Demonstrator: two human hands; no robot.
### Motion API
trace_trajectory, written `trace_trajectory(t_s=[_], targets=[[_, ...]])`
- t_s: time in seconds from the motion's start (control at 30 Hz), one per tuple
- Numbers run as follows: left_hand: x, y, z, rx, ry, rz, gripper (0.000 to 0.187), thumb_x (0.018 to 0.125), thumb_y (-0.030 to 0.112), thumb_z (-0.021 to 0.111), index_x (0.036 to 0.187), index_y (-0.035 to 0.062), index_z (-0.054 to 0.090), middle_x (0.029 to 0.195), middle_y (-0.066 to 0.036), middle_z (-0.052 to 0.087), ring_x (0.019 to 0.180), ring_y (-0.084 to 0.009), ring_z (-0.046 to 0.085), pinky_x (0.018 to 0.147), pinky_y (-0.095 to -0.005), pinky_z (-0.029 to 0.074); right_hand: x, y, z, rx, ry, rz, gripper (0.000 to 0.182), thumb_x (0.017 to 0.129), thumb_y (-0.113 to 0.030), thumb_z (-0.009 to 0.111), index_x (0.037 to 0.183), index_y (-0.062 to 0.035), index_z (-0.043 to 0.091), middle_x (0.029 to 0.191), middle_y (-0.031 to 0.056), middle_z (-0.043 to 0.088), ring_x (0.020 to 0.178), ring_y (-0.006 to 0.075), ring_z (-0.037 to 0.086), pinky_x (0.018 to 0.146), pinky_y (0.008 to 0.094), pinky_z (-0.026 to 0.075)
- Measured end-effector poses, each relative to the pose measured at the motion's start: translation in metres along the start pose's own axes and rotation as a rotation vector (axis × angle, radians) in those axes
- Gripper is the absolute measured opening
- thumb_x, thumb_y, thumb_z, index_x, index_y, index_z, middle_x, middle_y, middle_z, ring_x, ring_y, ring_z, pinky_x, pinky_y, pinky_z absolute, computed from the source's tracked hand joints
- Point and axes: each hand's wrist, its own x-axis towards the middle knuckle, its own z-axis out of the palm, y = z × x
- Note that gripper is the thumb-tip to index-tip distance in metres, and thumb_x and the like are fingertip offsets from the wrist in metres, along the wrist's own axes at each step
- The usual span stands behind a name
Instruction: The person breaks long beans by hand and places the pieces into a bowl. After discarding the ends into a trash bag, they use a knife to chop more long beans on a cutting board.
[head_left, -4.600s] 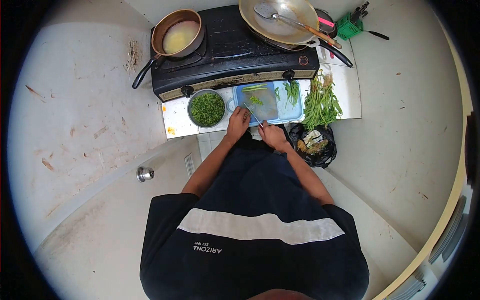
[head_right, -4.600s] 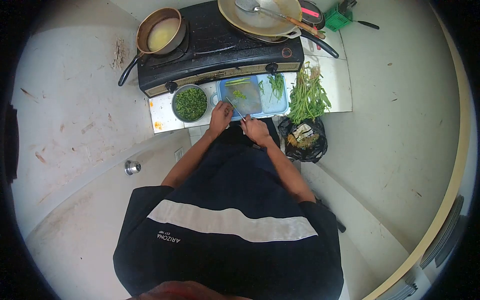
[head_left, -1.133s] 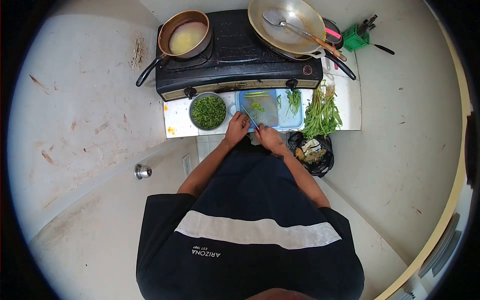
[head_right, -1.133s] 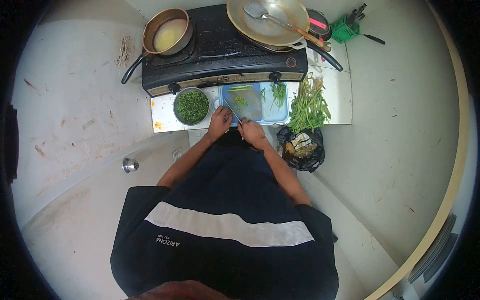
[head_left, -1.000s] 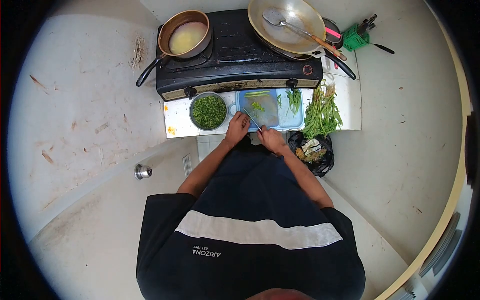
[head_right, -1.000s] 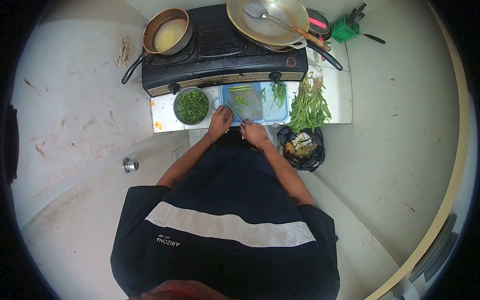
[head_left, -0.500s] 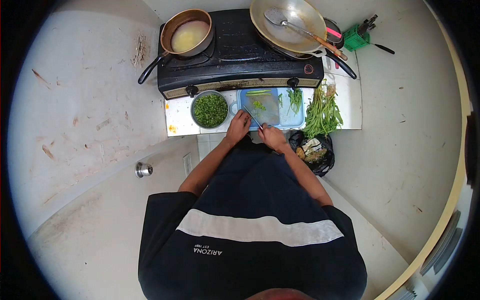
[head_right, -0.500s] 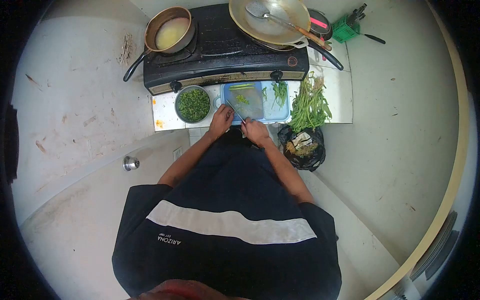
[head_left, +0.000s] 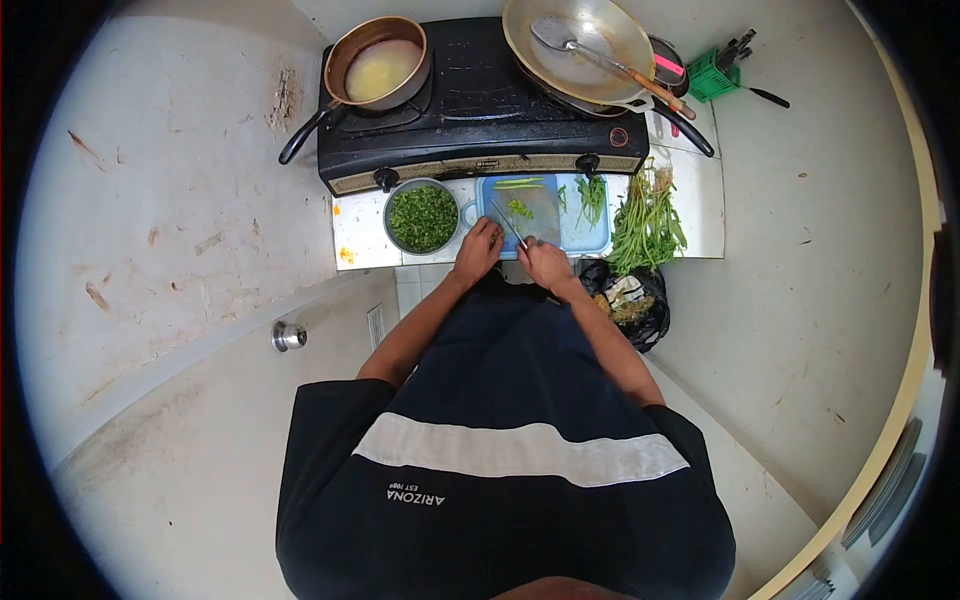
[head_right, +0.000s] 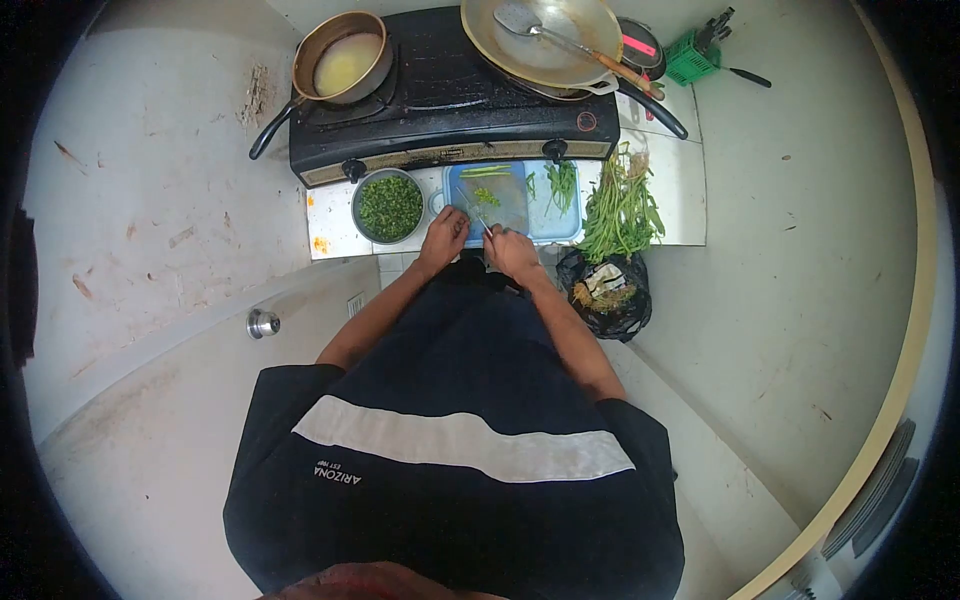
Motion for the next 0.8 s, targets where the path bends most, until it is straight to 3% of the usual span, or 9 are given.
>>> trace_trajectory(t_s=[0.3, 0.43, 0.6, 0.8], targets=[[0.002, -0.005, 0.002, -0.008, -0.001, -0.02, 0.01, 0.09, 0.003, 0.067, 0.097, -0.0022, 0.065, 0.093, -0.018, 0.057, 0.085, -0.0396, 0.064, 0.076, -0.0464, 0.054, -0.016, -0.002, 0.001, 0.045, -0.063, -0.039, 0.041, 0.108, -0.039, 0.047, 0.107, 0.001, 0.058, 0.075, 0.0291, 0.069, 0.074, 0.0527, 0.068, 0.07, 0.0588, 0.056], [0.002, -0.003, 0.001, -0.072, 0.013, -0.021, 0.007, 0.091, 0.002, 0.068, 0.096, -0.0023, 0.065, 0.093, -0.017, 0.057, 0.08, -0.0371, 0.065, 0.072, -0.045, 0.055, -0.01, -0.003, 0.012, 0.058, -0.079, -0.006, 0.04, 0.107, -0.037, 0.048, 0.106, 0.0019, 0.056, 0.075, 0.0287, 0.069, 0.074, 0.052, 0.069, 0.07, 0.0585, 0.056], [0.002, 0.005, 0.0, -0.016, 0.029, -0.002, 0.006, 0.092, 0.002, 0.068, 0.095, -0.0028, 0.065, 0.092, -0.016, 0.057, 0.077, -0.0337, 0.066, 0.07, -0.0427, 0.055, 0.002, -0.008, 0.022, 0.064, 0.07, -0.057, 0.037, 0.106, -0.034, 0.05, 0.104, 0.002, 0.056, 0.076, 0.0279, 0.07, 0.073, 0.0499, 0.069, 0.069, 0.058, 0.056], [0.001, -0.003, 0.0, -0.053, 0.04, 0.012, 0.006, 0.093, 0.002, 0.067, 0.095, -0.0025, 0.064, 0.09, -0.016, 0.056, 0.077, -0.0334, 0.065, 0.07, -0.0422, 0.054, -0.009, -0.006, 0.012, 0.052, -0.044, -0.005, 0.039, 0.106, -0.035, 0.05, 0.106, 0.0034, 0.055, 0.076, 0.0285, 0.07, 0.072, 0.0489, 0.07, 0.069, 0.057, 0.057]])
